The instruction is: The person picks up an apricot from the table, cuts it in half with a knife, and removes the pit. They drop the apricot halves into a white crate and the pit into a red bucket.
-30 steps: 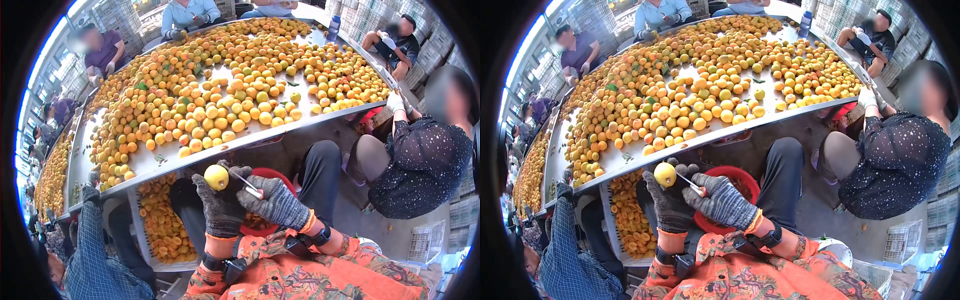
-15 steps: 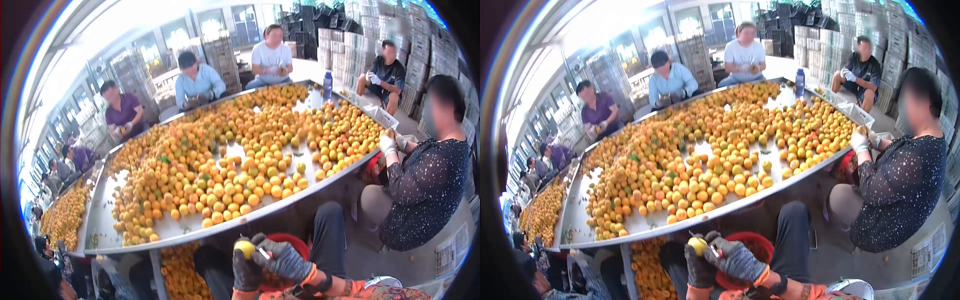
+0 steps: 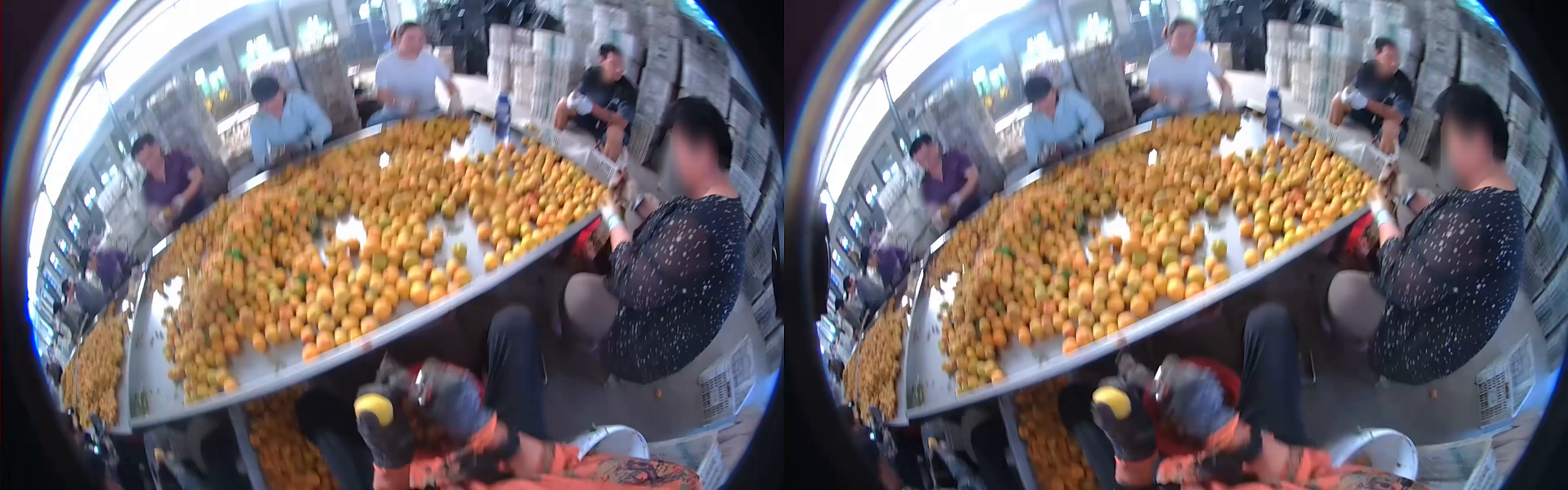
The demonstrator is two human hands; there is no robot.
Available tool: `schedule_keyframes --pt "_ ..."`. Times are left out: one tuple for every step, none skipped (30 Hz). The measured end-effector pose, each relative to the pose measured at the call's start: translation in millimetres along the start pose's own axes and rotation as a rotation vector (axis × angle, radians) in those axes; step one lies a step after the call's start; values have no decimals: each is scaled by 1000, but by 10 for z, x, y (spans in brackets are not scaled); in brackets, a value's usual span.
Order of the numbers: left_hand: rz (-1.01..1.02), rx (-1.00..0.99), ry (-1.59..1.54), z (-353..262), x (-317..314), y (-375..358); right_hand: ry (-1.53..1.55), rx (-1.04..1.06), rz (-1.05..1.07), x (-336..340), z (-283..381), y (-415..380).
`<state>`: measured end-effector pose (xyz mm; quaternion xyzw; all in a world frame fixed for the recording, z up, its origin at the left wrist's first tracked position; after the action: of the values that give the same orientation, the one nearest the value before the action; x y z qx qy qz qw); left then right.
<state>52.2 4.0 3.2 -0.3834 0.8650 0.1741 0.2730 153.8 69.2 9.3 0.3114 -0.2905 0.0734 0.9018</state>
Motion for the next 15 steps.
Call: schedule_keyframes --pt "5 -61 -8 -80 -12 -13 -13 7 -105 -5 -222 71" --pt "-53 -47 -97 -162 -3 -30 230 -123 -154 26 -391 112" --pt "-71 114 -324 -174 103 1 210 -237 -126 55 -538 71" --pt "-52 277 -420 -245 130 45 93 -314 46 115 -570 90" --pt "37 417 -539 -201 260 98 163 -324 144 59 -681 0" --pt "6 446 -557 -153 301 101 129 -357 225 144 -488 20" --pt "-7 463 -567 -118 296 105 92 -386 293 261 -252 66" --pt "-19 481 -577 -86 286 112 90 -393 299 300 -110 55" --pt "16 452 -521 -72 252 91 254 -345 308 320 29 7" --pt "52 426 -465 -64 233 53 417 -298 312 338 162 -33" --pt "51 439 -462 -73 252 22 550 -248 371 340 293 -42" --pt "99 472 -364 -95 284 -1 546 -220 424 269 294 -114" --pt "147 501 -266 -113 295 -19 542 -190 478 207 285 -179" --pt "158 403 -128 -120 246 -37 540 -196 475 187 300 -183" --pt "159 407 -128 -136 194 -53 567 -244 514 164 312 -181"
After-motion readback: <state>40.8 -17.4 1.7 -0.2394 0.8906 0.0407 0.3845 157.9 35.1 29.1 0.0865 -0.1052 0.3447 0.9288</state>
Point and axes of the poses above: each hand's wrist, its own y-axis towards the middle knuckle, its own x-axis out of the back of the hand, z = x × y, the point moved 1 cm from there along y, towards the middle knuckle, and after that the axes turned 12 degrees about -z, right-handed, at the moved point
